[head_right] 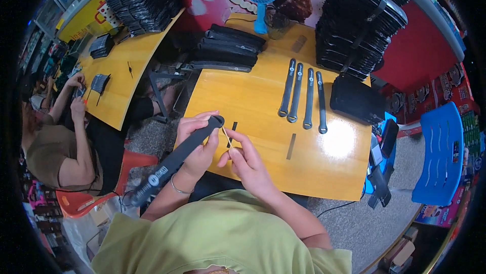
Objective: Attaching small metal hardware pins to black leather straps by hand.
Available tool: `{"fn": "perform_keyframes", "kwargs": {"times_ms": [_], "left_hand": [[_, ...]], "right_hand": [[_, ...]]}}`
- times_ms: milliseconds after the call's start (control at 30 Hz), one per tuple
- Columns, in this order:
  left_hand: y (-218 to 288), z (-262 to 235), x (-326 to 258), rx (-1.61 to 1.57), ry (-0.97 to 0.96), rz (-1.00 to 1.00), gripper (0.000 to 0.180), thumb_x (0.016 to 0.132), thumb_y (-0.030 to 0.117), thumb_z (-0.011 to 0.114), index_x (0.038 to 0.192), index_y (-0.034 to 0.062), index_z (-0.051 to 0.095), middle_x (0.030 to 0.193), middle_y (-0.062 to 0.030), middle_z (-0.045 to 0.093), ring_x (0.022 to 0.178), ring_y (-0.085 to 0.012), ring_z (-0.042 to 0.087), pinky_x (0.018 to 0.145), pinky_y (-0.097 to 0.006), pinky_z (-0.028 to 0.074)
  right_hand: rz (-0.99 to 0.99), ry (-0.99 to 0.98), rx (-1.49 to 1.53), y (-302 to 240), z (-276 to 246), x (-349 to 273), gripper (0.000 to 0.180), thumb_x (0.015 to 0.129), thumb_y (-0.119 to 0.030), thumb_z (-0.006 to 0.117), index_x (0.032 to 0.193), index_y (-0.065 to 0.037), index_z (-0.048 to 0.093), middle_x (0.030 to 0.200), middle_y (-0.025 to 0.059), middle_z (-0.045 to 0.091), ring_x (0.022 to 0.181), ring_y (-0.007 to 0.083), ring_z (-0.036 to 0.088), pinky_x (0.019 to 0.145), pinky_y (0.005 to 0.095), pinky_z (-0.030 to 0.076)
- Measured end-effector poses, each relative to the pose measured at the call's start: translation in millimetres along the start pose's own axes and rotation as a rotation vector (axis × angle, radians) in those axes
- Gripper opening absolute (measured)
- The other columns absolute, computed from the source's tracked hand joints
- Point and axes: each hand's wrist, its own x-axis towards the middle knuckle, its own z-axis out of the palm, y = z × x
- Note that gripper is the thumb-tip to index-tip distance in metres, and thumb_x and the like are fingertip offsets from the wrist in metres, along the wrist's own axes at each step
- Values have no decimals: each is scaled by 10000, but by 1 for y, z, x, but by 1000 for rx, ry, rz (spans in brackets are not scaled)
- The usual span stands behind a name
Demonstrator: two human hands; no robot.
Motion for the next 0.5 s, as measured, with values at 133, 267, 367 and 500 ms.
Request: {"fn": "perform_keyframes", "kwargs": {"times_ms": [133,267,367,500], "left_hand": [[-3,0,-6,-14,-19,-25,336,773,-104,593,1028,35,424,985,-115,471,984,-368,602,835,-410,516],[-5,0,-9,-13,10,-25,338,770,-112,592,1025,35,427,977,-111,475,980,-362,605,834,-411,516],[-4,4,-15,-16,-47,9,342,765,-125,588,1020,36,427,952,-104,482,984,-355,607,842,-408,515],[-6,6,-19,-198,58,-178,288,772,-107,609,992,18,474,973,-136,568,957,-278,634,788,-335,532]], "right_hand": [[-547,180,-860,23,-17,13,371,972,-141,383,1343,-124,377,793,46,610,495,41,319,464,170,285],[-200,99,-354,3,-8,9,348,946,-79,422,1294,-92,408,761,57,616,489,63,394,464,193,314],[118,8,224,3,-10,10,321,931,-38,444,1250,-69,421,757,69,624,560,88,480,503,226,371],[-238,234,-297,1,4,11,294,919,-20,468,1210,-50,435,863,111,655,624,128,588,522,254,441]]}}
